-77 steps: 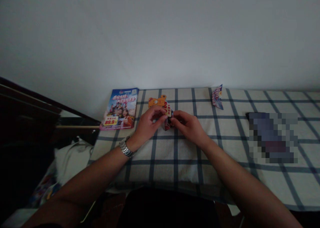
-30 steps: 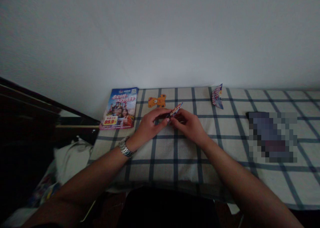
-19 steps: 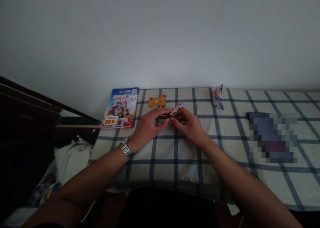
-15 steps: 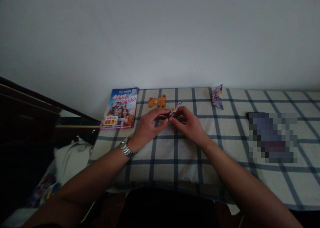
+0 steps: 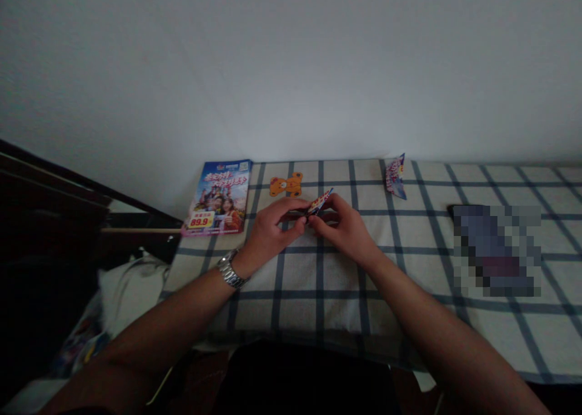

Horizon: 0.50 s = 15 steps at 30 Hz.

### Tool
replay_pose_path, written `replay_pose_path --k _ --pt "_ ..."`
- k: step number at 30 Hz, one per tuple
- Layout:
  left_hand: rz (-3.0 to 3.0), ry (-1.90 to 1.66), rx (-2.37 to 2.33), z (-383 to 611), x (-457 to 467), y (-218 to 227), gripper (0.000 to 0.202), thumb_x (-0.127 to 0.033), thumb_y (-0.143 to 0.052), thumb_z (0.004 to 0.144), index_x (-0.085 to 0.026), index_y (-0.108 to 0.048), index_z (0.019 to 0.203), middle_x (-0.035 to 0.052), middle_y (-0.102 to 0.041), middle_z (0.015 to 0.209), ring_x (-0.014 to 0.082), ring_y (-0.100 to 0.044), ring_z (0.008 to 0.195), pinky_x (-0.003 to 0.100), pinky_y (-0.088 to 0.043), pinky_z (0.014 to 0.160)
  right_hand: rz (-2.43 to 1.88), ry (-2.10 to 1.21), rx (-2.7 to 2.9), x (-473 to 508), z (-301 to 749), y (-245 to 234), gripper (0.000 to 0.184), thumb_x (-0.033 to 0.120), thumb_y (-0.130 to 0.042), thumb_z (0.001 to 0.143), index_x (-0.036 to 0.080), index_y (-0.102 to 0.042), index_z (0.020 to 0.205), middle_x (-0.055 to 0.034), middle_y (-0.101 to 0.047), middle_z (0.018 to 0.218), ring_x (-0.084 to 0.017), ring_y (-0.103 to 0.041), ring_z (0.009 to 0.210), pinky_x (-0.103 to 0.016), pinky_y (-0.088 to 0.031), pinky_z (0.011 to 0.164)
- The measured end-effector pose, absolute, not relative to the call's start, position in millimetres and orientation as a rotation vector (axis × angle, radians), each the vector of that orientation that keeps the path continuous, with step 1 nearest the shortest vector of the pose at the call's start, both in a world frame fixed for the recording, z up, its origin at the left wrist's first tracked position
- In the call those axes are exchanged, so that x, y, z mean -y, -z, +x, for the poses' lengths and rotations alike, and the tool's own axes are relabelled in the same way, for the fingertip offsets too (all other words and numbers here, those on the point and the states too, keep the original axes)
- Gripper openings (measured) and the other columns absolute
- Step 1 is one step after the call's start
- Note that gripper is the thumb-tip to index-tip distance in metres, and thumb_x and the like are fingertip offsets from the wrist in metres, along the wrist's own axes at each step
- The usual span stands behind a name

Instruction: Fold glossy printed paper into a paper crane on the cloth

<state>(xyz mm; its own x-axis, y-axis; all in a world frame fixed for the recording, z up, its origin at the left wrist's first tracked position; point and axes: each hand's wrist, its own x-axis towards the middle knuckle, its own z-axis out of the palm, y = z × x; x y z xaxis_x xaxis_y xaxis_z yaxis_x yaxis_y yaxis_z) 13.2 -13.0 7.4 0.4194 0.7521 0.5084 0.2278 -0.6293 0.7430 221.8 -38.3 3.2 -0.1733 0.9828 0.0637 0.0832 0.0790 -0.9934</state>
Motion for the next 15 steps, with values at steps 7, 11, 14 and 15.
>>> replay_pose_path --k 7,11,14,15 --pt "2.092 -1.153 -0.828 12.7 13.1 -6.2 0.026 -0.022 -0.067 0.098 -0.021 -0.067 0.124 0.0063 -0.074 0.119 0.0165 -0.074 0.104 0.031 -0.066 0.092 -1.186 -1.201 1.468 38.0 224.0 -2.2 0.032 0.047 -0.077 0.09 0.026 -0.058 0.105 -0.0046 -0.074 0.108 -0.023 -0.075 0.09 -0.035 -0.068 0.068" --pt "2.166 -1.159 -0.845 13.0 11.9 -6.0 0.029 -0.017 -0.068 0.096 -0.021 -0.066 0.124 0.0061 -0.073 0.12 0.0183 -0.073 0.11 0.034 -0.064 0.097 -1.169 -1.198 1.458 36.9 223.6 -1.9 0.033 0.046 -0.078 0.09 0.027 -0.058 0.105 -0.0036 -0.071 0.108 -0.023 -0.075 0.093 -0.034 -0.068 0.069" --pt "2.207 -1.164 -0.858 13.1 11.6 -7.2 0.031 -0.015 -0.068 0.095 -0.022 -0.065 0.125 0.0059 -0.072 0.12 0.0187 -0.071 0.111 0.035 -0.062 0.099 -1.146 -1.192 1.438 36.4 222.5 -1.0 0.034 0.046 -0.079 0.089 0.027 -0.058 0.106 -0.0034 -0.07 0.108 -0.023 -0.074 0.095 -0.033 -0.068 0.069" --pt "2.215 -1.167 -0.861 13.2 11.8 -7.9 0.031 -0.014 -0.068 0.095 -0.022 -0.064 0.125 0.0059 -0.072 0.12 0.0186 -0.071 0.111 0.035 -0.062 0.098 -1.138 -1.192 1.431 36.4 222.0 -1.0 0.034 0.046 -0.08 0.089 0.027 -0.058 0.106 -0.0035 -0.07 0.108 -0.023 -0.074 0.096 -0.033 -0.068 0.069"
